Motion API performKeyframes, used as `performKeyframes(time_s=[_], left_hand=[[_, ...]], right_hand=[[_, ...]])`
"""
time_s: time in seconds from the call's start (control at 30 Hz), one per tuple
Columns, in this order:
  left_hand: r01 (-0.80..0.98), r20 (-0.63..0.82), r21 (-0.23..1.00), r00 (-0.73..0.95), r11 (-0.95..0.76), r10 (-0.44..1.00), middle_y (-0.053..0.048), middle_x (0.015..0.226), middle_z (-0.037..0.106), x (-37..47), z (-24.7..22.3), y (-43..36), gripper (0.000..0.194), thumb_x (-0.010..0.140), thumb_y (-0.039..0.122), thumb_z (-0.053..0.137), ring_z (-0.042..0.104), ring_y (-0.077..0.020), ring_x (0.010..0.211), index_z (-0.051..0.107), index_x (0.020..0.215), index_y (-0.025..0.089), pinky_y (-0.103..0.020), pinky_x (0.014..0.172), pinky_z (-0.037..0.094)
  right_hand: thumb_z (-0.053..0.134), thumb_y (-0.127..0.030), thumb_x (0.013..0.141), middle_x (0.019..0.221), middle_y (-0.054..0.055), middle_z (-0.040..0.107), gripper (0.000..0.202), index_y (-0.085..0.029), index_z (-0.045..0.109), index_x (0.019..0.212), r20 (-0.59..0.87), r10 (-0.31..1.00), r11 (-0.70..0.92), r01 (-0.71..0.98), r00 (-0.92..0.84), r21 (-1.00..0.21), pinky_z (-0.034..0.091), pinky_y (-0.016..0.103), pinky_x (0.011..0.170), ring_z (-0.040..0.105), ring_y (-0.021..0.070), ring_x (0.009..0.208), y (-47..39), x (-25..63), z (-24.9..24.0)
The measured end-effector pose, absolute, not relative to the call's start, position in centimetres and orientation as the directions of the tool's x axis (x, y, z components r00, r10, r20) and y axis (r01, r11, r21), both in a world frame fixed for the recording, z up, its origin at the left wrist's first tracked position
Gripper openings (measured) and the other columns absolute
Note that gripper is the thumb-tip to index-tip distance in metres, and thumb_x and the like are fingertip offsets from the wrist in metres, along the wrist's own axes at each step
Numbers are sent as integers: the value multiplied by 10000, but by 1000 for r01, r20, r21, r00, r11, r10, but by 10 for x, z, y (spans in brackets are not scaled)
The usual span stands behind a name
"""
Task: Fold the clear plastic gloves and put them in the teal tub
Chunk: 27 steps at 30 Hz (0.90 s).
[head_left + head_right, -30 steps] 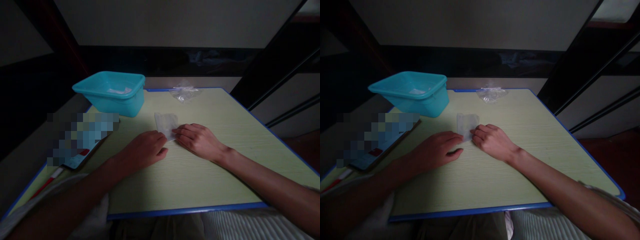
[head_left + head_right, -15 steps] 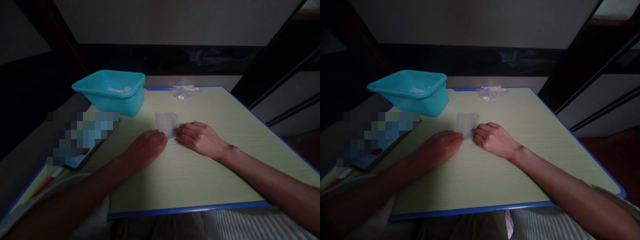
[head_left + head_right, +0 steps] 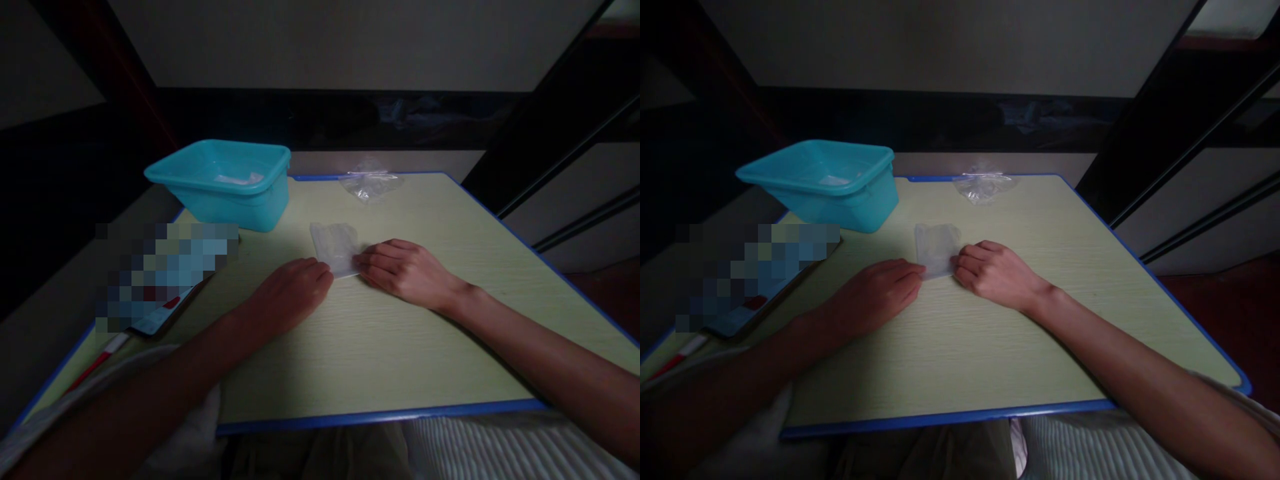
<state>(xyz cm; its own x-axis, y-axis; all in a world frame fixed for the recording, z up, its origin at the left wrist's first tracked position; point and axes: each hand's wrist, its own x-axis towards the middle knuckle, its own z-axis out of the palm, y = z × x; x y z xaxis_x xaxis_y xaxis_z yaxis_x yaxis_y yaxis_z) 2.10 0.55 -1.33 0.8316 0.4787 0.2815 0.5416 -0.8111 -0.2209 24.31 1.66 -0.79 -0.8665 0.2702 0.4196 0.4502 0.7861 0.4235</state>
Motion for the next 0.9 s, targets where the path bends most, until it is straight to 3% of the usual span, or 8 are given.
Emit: performKeyframes(time_s=[0.2,0.4,0.67,0.8,0.9], left_hand=[[509,355,-210,835,-835,419,-99,786,663,19,-10,4,179,813,22,476,621,-186,702,564,691,117,-310,668,529],[437,412,-226,853,-871,321,-100,778,667,18,-8,1,203,824,26,448,629,-179,695,562,680,115,-297,651,538],[360,451,-164,855,-918,255,-60,831,702,17,-8,-3,242,854,74,411,660,-153,766,583,700,144,-275,740,538],[386,430,-42,839,-921,332,-92,972,697,13,-7,-3,129,827,146,473,655,-188,892,587,767,142,-307,812,521],[459,391,34,812,-888,434,-125,976,687,10,-6,-2,120,761,209,548,654,-232,871,583,835,121,-351,785,521]], right_hand=[[486,-136,886,977,93,709,185,-82,662,864,462,243,826,432,-853,362,525,315,676,652,198,831,18,246,-8],[396,-117,922,1026,146,689,260,-44,644,957,407,272,844,419,-872,334,556,327,775,658,202,917,19,247,-9],[361,-107,930,1048,134,683,286,-77,641,883,321,257,886,355,-911,297,559,324,806,646,206,973,17,248,-7],[359,-115,933,1020,135,692,283,-81,631,866,320,235,893,334,-918,301,558,317,799,657,203,941,15,248,-6],[361,-125,934,1026,128,690,276,-94,623,855,316,234,895,331,-919,299,555,320,786,662,200,913,12,248,-5]])
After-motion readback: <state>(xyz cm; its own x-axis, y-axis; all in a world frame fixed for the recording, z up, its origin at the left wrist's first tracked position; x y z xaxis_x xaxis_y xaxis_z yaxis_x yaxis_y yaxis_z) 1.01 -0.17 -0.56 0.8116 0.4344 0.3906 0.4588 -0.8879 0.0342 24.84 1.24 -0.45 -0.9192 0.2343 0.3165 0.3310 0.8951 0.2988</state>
